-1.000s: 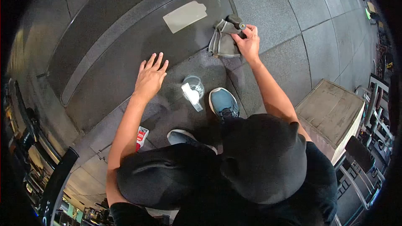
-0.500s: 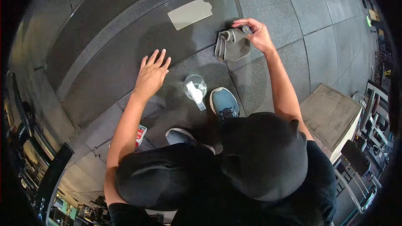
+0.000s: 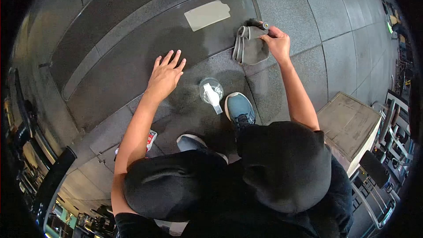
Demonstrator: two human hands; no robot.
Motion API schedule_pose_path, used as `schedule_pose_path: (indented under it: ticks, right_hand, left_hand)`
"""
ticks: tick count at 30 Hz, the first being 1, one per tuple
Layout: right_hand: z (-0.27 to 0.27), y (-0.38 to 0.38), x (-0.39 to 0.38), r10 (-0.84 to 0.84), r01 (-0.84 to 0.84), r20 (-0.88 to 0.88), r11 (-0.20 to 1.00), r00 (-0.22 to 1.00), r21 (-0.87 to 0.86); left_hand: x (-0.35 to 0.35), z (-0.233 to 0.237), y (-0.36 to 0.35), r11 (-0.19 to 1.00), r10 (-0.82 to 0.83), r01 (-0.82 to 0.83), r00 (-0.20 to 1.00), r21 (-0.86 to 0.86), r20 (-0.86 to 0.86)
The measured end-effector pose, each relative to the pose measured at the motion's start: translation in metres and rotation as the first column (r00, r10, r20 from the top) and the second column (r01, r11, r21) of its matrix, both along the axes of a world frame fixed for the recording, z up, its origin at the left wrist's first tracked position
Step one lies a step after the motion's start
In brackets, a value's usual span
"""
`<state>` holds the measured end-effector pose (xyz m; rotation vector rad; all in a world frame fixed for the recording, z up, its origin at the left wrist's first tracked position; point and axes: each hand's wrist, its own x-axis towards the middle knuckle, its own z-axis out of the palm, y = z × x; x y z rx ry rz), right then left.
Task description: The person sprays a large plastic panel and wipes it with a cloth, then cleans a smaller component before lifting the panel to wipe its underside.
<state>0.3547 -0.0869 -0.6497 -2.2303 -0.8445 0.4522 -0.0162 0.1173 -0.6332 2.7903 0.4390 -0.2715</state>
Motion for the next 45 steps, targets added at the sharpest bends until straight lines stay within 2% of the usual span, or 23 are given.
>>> schedule_pose_path:
  ticks: [1, 3, 4, 6, 7, 9, 13, 17, 20, 21, 23, 24, 25, 27, 31, 33, 37, 38, 40, 41, 42, 44, 45]
  right_hand:
    - [0.003, -0.001, -0.003, -0.003, 0.003, 0.000, 1.000, 1.000, 0.001]
    - [0.011, -0.001, -0.013, -0.093, 0.117, -0.104, 0.959, 0.990, 0.256]
    - [0.012, 0.002, -0.019, -0.094, 0.117, -0.102, 0.959, 0.990, 0.258]
    - [0.010, 0.007, -0.033, -0.144, 0.215, -0.189, 0.868, 0.971, 0.447]
    - [0.006, 0.009, -0.041, -0.142, 0.214, -0.189, 0.869, 0.972, 0.446]
    - [-0.005, 0.012, -0.053, -0.231, 0.320, -0.229, 0.787, 0.946, 0.527]
    - [-0.029, 0.011, -0.042, -0.340, 0.340, -0.071, 0.853, 0.938, 0.396]
    - [-0.039, 0.008, -0.040, -0.344, 0.314, 0.059, 0.905, 0.937, 0.288]
    - [-0.040, 0.001, -0.039, -0.236, 0.226, 0.120, 0.970, 0.964, 0.092]
    - [-0.038, 0.003, -0.035, -0.234, 0.223, 0.122, 0.970, 0.965, 0.097]
    - [-0.034, -0.001, -0.027, -0.045, -0.032, 0.336, 0.975, 0.941, 0.219]
    - [-0.040, -0.009, -0.012, 0.049, -0.087, 0.233, 0.984, 0.971, 0.156]
    - [-0.038, -0.008, 0.000, 0.088, -0.126, 0.252, 0.982, 0.964, 0.138]
    - [-0.025, -0.004, 0.024, 0.243, -0.251, 0.122, 0.966, 0.962, 0.058]
    - [-0.002, 0.007, 0.037, 0.328, -0.328, 0.004, 0.945, 0.945, 0.002]
    - [0.015, 0.007, 0.034, 0.426, -0.392, -0.100, 0.887, 0.899, 0.245]
    - [0.038, 0.009, 0.028, 0.412, -0.264, -0.359, 0.880, 0.838, 0.394]
    - [0.032, 0.007, 0.027, 0.410, -0.264, -0.360, 0.882, 0.838, 0.390]
    - [0.003, 0.002, 0.021, 0.290, -0.127, -0.457, 0.926, 0.841, 0.354]
    - [-0.012, 0.002, 0.021, 0.291, -0.130, -0.456, 0.927, 0.841, 0.352]
    - [-0.027, 0.000, 0.020, 0.245, -0.160, -0.294, 0.945, 0.924, 0.284]
    - [-0.040, 0.001, 0.011, 0.135, -0.135, 0.006, 0.981, 0.991, 0.138]
    - [-0.039, 0.003, 0.003, 0.133, -0.132, 0.005, 0.982, 0.991, 0.137]
  left_hand:
    - [0.000, 0.000, 0.000, 1.000, -0.002, 0.002, 1.000, 0.002, 0.003]
    - [0.000, 0.000, 0.000, 1.000, -0.009, 0.009, 1.000, 0.003, 0.008]
    - [0.000, 0.000, 0.001, 1.000, -0.006, 0.006, 1.000, -0.005, 0.018]
    - [0.000, 0.000, 0.001, 1.000, -0.004, 0.004, 1.000, -0.014, 0.027]
    - [0.000, 0.000, 0.001, 1.000, -0.002, 0.002, 1.000, -0.014, 0.024]
    - [0.000, -0.001, 0.001, 1.000, 0.008, -0.008, 1.000, -0.015, 0.019]
    - [-0.001, -0.002, 0.000, 1.000, 0.005, -0.005, 0.999, -0.010, 0.034]
    - [0.000, -0.002, 0.001, 1.000, 0.011, -0.011, 0.999, -0.017, 0.030]
    - [0.000, -0.001, 0.001, 1.000, 0.007, -0.007, 1.000, -0.010, 0.014]
    - [0.001, -0.002, 0.002, 1.000, 0.010, -0.009, 1.000, -0.006, 0.017]
    - [-0.001, -0.002, 0.000, 1.000, 0.009, -0.009, 1.000, 0.001, 0.019]
    - [0.000, -0.002, 0.001, 1.000, 0.013, -0.013, 1.000, 0.004, 0.019]
    - [-0.001, -0.002, -0.001, 1.000, 0.009, -0.009, 1.000, 0.001, 0.012]
    - [-0.001, -0.003, 0.000, 1.000, 0.005, -0.005, 1.000, 0.002, 0.010]
    - [-0.001, -0.005, 0.001, 1.000, 0.006, -0.006, 1.000, 0.002, -0.008]
    - [-0.002, -0.005, 0.001, 1.000, 0.019, -0.019, 1.000, -0.003, -0.012]
    - [-0.002, -0.003, 0.000, 1.000, 0.020, -0.020, 1.000, -0.010, -0.016]
    - [-0.002, -0.003, 0.000, 0.999, 0.026, -0.027, 1.000, -0.024, -0.010]
    - [-0.003, -0.005, 0.000, 0.999, 0.026, -0.026, 1.000, -0.019, -0.002]
    - [-0.003, -0.007, 0.000, 1.000, 0.025, -0.025, 1.000, -0.008, 0.010]
    - [-0.003, -0.007, -0.001, 1.000, 0.027, -0.026, 1.000, -0.014, 0.010]
    - [-0.001, -0.005, 0.000, 1.000, 0.027, -0.027, 1.000, -0.014, 0.009]
    - [-0.001, -0.005, 0.000, 1.000, 0.025, -0.025, 1.000, -0.015, 0.008]
